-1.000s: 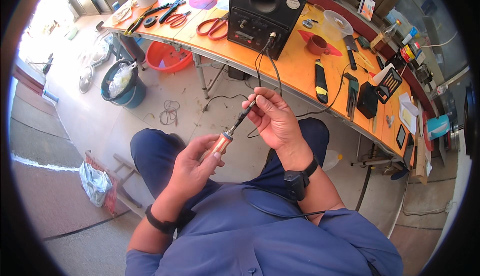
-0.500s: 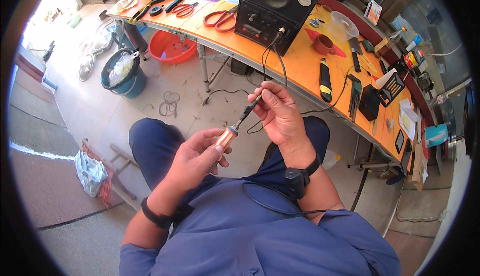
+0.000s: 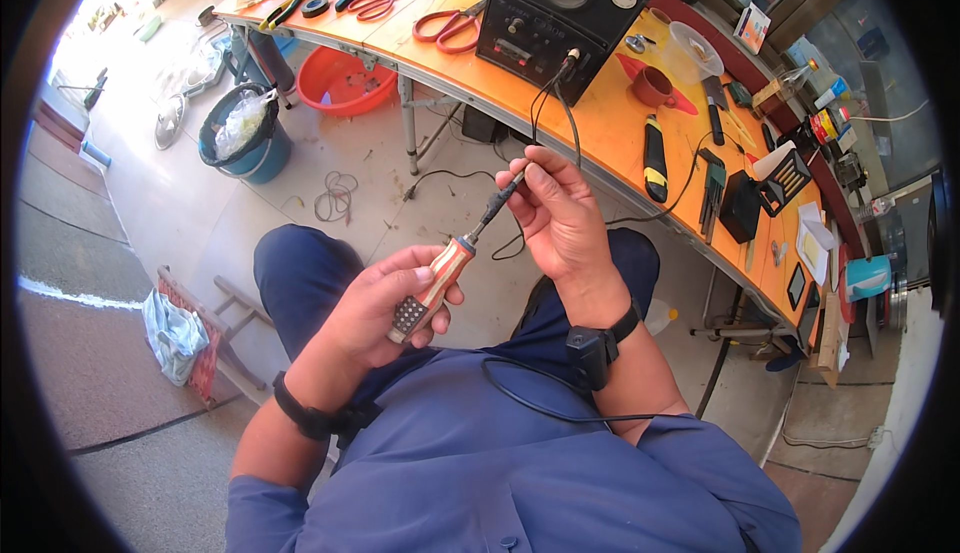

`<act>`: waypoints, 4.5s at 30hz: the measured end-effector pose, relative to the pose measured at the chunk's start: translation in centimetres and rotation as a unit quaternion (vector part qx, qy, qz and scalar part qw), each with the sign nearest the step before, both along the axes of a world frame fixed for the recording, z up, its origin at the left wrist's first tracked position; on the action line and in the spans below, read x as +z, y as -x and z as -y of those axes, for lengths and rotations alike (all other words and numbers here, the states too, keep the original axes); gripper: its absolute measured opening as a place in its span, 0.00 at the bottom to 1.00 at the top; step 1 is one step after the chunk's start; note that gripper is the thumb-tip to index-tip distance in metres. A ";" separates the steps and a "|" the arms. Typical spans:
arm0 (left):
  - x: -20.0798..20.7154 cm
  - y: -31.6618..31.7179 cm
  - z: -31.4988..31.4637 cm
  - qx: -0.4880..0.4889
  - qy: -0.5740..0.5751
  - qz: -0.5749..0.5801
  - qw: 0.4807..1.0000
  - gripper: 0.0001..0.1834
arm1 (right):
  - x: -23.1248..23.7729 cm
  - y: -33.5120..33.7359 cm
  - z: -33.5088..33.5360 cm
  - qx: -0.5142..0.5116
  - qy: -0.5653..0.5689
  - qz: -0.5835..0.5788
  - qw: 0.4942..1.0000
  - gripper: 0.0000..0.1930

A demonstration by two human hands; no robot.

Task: The person uses a soldering iron to work on the internal components of a black electronic device. They open the device's front panel, apply the soldering iron to wires and connectors, and then close the panel.

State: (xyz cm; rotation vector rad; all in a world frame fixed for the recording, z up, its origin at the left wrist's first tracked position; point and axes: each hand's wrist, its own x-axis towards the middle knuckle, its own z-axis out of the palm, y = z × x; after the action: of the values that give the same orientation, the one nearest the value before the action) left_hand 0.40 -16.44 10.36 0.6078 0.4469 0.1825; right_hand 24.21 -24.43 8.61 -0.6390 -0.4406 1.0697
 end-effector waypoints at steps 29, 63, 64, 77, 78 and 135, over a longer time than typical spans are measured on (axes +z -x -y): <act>0.7 -3.1 1.0 0.050 -0.350 -0.069 0.933 0.29 | 0.2 -1.5 -0.5 -0.015 0.055 -0.081 0.995 0.07; -1.8 -7.6 0.3 0.049 -0.245 -0.096 0.963 0.23 | -1.8 -2.8 -4.1 -0.130 0.097 -0.133 0.978 0.07; -1.9 -7.8 0.3 0.049 -0.247 -0.095 0.963 0.23 | -1.8 -2.8 -4.1 -0.133 0.101 -0.134 0.977 0.07; -2.8 -7.8 0.1 0.053 -0.258 -0.090 0.961 0.22 | -2.1 -3.0 -4.1 -0.138 0.117 -0.120 0.976 0.08; -2.8 -7.8 0.1 0.053 -0.259 -0.090 0.960 0.22 | -2.2 -3.0 -4.1 -0.138 0.117 -0.119 0.976 0.08; -4.1 -9.5 0.5 0.061 -0.313 -0.087 0.944 0.22 | -2.3 -4.0 -4.8 -0.172 0.147 -0.104 0.968 0.07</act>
State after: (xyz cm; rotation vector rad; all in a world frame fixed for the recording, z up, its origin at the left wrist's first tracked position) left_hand 9.87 -16.98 6.21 1.2288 0.6033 0.3978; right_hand 28.25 -19.64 6.27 -0.8214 0.0178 0.8631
